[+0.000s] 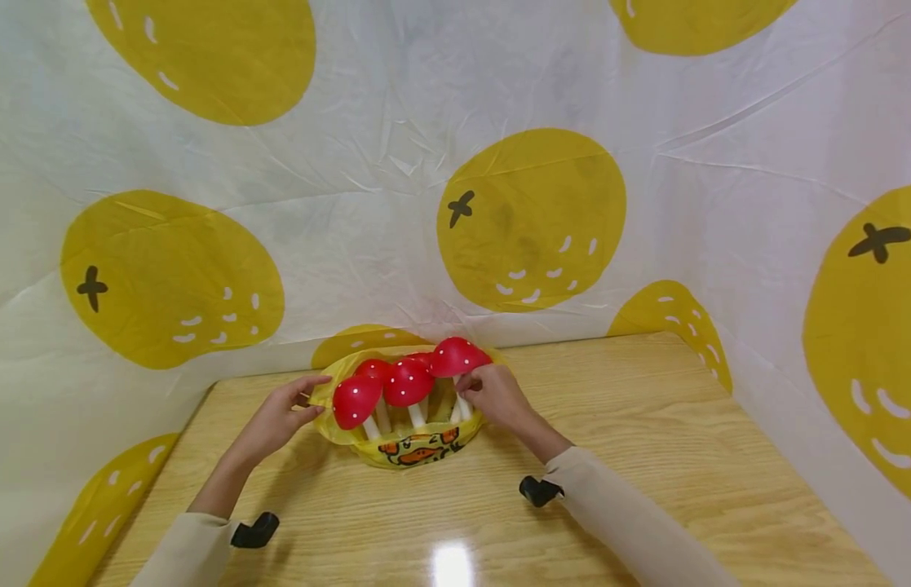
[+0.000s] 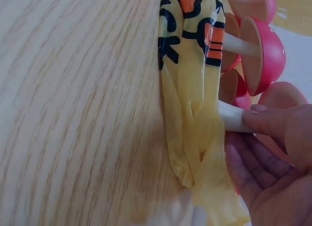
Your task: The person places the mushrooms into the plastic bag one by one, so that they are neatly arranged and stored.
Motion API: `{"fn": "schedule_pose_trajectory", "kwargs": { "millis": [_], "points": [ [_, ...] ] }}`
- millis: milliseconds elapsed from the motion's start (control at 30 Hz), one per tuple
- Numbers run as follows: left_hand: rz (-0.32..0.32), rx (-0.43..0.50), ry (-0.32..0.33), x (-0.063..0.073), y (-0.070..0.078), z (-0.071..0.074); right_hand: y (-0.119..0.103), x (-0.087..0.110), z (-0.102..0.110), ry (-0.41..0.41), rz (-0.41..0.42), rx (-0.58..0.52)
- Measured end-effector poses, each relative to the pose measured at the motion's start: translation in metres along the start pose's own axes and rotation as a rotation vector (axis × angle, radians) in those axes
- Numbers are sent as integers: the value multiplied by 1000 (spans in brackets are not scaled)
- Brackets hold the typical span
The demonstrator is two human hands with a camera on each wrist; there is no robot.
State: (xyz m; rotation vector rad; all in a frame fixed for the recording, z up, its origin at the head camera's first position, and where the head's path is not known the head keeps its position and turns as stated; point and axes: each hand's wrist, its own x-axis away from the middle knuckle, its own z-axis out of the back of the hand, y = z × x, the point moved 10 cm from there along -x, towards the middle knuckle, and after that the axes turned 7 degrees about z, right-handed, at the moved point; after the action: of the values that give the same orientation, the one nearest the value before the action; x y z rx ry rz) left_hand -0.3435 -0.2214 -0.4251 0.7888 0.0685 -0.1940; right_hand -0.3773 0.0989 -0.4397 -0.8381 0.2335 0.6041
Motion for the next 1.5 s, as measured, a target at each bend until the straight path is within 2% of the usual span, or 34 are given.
{"fn": "schedule_pose_trajectory", "kwargs": {
  "millis": [300, 433, 933, 1500],
  "points": [
    [-7, -2, -9, 1, -3, 0, -7, 9, 4, -138, 56, 130],
    [3, 11, -23, 2, -7, 0, -8, 14, 11, -168, 72, 150],
    [11, 57, -34, 8, -6, 6, -15, 26, 49, -88, 56, 69],
    [69, 78, -42, 9, -14, 3, -13, 33, 60, -83, 72, 61]
  ]
}}
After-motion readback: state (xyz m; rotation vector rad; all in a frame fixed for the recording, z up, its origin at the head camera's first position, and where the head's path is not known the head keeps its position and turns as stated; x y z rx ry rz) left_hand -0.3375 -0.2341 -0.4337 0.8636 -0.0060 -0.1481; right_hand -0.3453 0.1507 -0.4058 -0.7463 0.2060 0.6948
